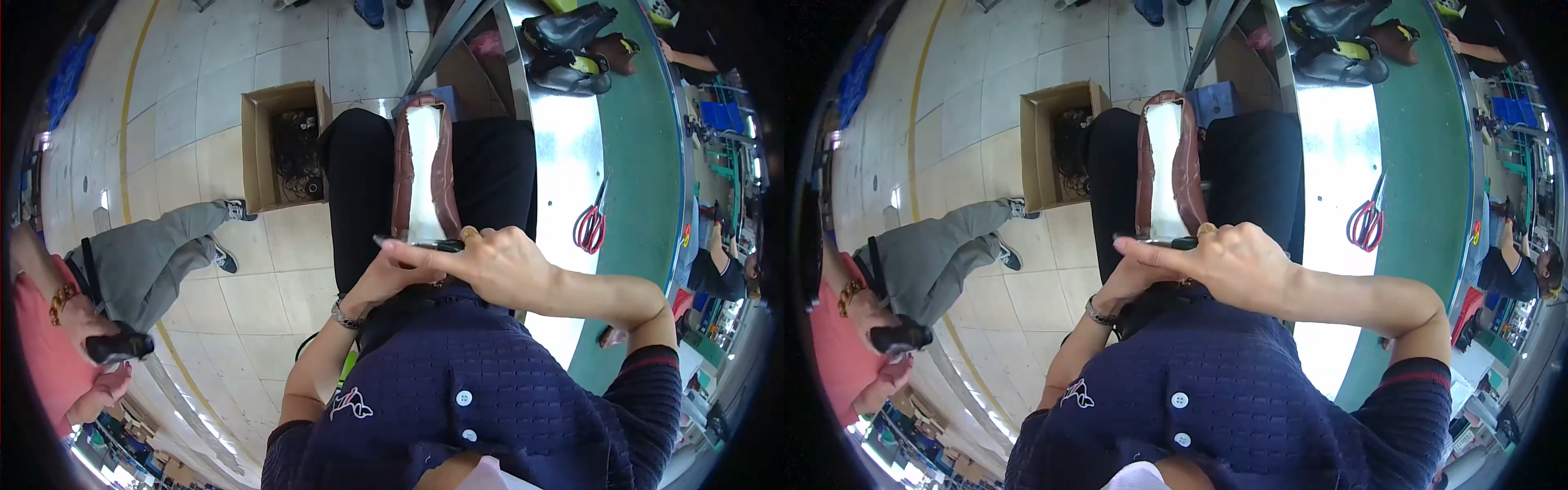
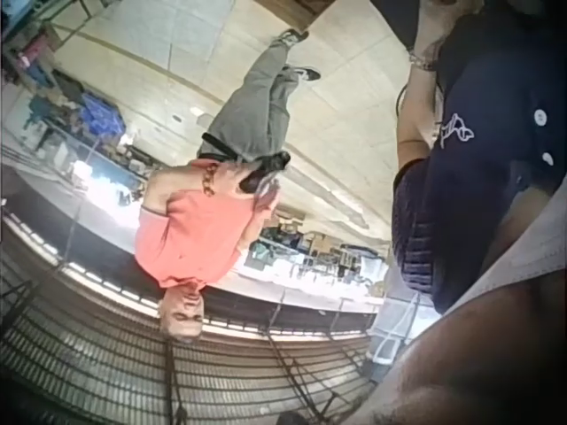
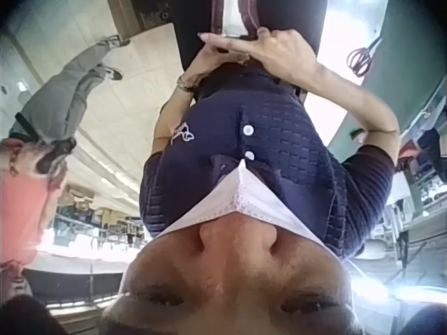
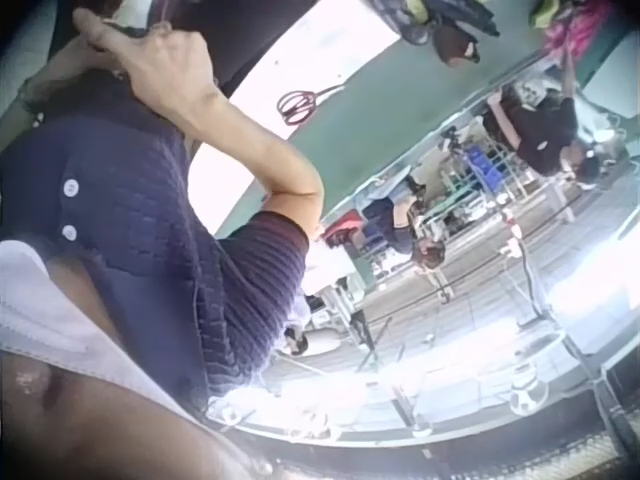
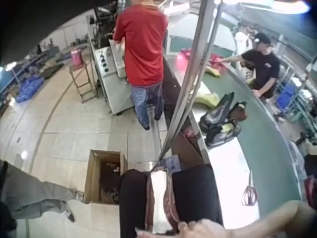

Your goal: Manually assembling and inspecting shoe components on a production line, including applying tape and using pliers.

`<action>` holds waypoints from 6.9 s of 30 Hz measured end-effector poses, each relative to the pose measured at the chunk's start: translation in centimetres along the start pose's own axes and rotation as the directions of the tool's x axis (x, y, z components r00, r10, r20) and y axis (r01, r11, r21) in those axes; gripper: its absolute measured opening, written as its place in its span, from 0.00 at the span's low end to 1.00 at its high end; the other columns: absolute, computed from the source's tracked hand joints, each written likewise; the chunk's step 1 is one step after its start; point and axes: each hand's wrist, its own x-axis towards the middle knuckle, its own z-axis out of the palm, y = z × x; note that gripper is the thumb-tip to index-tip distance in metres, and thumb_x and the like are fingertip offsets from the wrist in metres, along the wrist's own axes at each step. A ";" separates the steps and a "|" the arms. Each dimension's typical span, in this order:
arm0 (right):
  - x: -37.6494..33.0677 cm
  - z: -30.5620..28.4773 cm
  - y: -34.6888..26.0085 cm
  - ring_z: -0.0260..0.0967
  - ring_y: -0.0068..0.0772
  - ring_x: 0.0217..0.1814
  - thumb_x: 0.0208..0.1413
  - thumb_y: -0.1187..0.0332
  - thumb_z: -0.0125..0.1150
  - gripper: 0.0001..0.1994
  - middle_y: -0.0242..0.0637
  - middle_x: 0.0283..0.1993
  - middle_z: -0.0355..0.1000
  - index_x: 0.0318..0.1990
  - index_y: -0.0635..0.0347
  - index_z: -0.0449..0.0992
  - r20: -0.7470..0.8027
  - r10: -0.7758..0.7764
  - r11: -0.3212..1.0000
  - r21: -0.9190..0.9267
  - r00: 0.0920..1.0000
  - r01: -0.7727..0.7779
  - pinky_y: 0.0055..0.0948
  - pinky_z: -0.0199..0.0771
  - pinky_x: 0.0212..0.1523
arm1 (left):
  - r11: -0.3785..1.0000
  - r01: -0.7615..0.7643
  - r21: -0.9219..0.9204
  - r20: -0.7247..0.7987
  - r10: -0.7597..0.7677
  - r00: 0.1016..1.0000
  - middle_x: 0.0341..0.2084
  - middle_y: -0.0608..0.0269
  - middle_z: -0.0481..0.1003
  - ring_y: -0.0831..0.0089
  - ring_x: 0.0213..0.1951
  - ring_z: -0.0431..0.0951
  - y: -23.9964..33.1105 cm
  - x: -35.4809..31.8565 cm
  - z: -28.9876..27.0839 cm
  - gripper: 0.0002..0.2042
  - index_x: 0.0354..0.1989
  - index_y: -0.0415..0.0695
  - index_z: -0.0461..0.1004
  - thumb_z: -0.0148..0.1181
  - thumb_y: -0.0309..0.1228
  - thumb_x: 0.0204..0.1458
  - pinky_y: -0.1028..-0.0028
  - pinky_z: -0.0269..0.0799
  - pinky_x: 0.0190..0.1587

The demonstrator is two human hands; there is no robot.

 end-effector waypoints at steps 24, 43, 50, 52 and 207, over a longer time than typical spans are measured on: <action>3.9 -2.8 6.1 0.74 0.40 0.21 0.55 0.72 0.56 0.41 0.42 0.19 0.71 0.71 0.21 0.43 -0.324 0.023 1.000 0.013 0.946 -0.019 0.37 0.74 0.19 | 0.990 0.028 -0.141 -0.081 -0.039 0.996 0.54 0.63 0.68 0.72 0.54 0.71 9.0 5.8 -2.1 0.39 0.68 0.49 0.49 0.67 0.31 0.50 0.68 0.70 0.55; -2.2 5.7 3.4 0.64 0.47 0.63 0.39 0.62 0.76 0.46 0.50 0.62 0.66 0.68 0.59 0.58 -0.411 0.488 0.635 0.773 0.770 0.011 0.42 0.62 0.63 | 0.685 -0.543 0.485 0.184 0.527 0.830 0.70 0.43 0.41 0.59 0.70 0.46 5.2 4.1 0.4 0.68 0.71 0.49 0.21 0.78 0.35 0.32 0.64 0.45 0.69; -4.5 11.0 1.3 0.69 0.51 0.56 0.37 0.62 0.77 0.46 0.49 0.54 0.72 0.68 0.51 0.59 -0.369 0.485 0.722 0.681 0.793 -0.125 0.44 0.66 0.58 | 0.887 -0.457 0.060 0.292 0.423 0.858 0.72 0.55 0.33 0.64 0.72 0.38 1.7 4.5 -0.5 0.67 0.72 0.53 0.24 0.78 0.44 0.34 0.63 0.40 0.71; -4.4 11.6 0.9 0.69 0.52 0.57 0.37 0.63 0.77 0.45 0.49 0.55 0.71 0.68 0.49 0.60 -0.355 0.506 0.683 0.721 0.786 -0.113 0.44 0.67 0.58 | 0.877 -0.480 0.035 0.177 0.467 0.866 0.69 0.53 0.48 0.61 0.68 0.51 1.8 5.5 -0.2 0.53 0.73 0.56 0.36 0.69 0.52 0.44 0.64 0.51 0.67; -4.5 5.0 3.2 0.68 0.33 0.14 0.66 0.47 0.40 0.33 0.36 0.11 0.65 0.14 0.62 0.70 0.395 0.163 0.517 0.747 0.904 -0.419 0.31 0.70 0.22 | 0.861 -0.406 0.306 -0.349 0.498 0.793 0.23 0.68 0.68 0.83 0.26 0.66 1.8 5.4 4.5 0.18 0.33 0.39 0.70 0.57 0.45 0.59 0.80 0.64 0.31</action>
